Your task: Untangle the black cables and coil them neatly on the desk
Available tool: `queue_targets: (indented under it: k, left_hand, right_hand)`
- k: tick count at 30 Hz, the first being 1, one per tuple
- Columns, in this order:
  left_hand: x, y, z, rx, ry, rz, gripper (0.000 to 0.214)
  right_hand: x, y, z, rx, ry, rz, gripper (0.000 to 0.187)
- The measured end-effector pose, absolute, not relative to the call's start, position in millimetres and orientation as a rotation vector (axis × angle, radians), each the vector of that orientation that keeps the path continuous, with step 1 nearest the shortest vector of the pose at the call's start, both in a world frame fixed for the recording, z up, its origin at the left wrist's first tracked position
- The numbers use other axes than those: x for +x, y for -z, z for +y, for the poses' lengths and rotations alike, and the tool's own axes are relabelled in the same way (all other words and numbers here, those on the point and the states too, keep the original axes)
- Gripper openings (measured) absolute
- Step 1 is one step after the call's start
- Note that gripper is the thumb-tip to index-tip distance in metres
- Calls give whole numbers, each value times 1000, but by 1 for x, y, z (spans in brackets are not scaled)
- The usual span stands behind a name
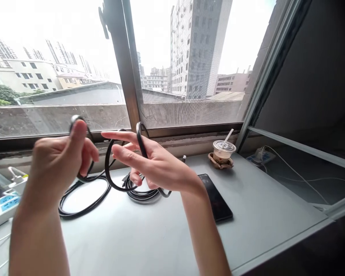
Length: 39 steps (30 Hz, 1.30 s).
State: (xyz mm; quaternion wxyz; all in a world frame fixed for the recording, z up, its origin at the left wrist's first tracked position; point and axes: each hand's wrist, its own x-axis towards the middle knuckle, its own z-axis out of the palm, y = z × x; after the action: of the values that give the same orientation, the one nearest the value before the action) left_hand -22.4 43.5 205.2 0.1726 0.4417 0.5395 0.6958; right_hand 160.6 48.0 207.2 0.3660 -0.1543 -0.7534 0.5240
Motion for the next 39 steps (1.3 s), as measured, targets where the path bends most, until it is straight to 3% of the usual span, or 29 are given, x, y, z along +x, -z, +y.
queue_targets:
  k: [3,5,12,21,34,39]
  left_hand:
    - [-22,-204,41,1919,-1631,1756,64]
    - [-22,-203,41,2018,-1555,1729,68]
    - [-28,-206,28,2035,-1779,1493,44]
    - [-14,-206,40,1994,-2125,1487,52]
    - [18,-182,41,2327,-1181,1288,39]
    - [15,-187,35,2514,-1161,1461,35]
  right_hand:
    - [156,-202,45,-519,-1211,-1944,61]
    - [152,-198,45,-584,-1120,-1970,66]
    - [141,-196,40,-601,-923,-1944,62]
    - [131,-195,48,-668,-730,-1711,45]
    - [134,-193,73,-644,-909,-1591,65]
    - [145,-191,82,-675,-871,-1558,50]
